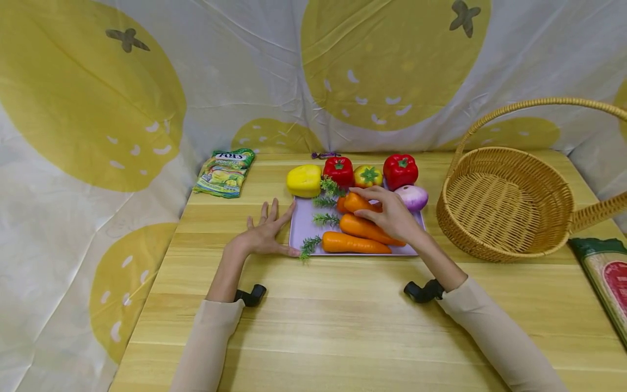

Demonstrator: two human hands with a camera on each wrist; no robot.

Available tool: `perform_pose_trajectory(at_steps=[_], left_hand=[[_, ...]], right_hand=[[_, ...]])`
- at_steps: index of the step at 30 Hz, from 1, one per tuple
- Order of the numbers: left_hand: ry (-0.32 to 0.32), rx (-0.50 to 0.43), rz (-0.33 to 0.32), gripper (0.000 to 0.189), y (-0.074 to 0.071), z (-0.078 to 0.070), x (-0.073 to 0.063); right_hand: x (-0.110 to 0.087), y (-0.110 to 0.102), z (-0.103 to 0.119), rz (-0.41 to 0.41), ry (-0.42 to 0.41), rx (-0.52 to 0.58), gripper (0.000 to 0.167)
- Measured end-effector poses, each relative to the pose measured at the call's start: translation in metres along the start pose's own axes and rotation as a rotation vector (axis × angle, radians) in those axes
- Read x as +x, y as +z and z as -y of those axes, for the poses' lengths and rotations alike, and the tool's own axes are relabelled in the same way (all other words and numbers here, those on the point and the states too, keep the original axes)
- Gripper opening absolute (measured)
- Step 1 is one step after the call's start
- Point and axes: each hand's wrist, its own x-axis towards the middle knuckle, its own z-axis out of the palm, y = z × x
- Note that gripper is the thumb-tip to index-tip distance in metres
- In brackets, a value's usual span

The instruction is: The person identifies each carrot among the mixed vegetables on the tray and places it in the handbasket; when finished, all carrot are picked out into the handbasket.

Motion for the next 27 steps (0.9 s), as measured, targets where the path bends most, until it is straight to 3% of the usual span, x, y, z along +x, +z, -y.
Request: perform_pose_trajectory(at_steps=[13, 20, 27], left_hand=[[0.002, 0.0, 0.002, 0.124, 0.0, 0.0, -0.001], [0.002, -0.008, 0.001, 0.125, 0.0, 0.001, 0.0], [0.0, -0.009, 0.001, 0.124, -0.001, 0.0, 0.0]], right_hand=[[-0.005, -0.028, 0.017, -0.043, 0.015, 0.064, 0.052], [-0.012, -0.061, 0.032, -0.019, 0.066, 0.075, 0.049], [-0.022, -0.098, 0.038, -0.062, 0.129, 0.031, 0.046]])
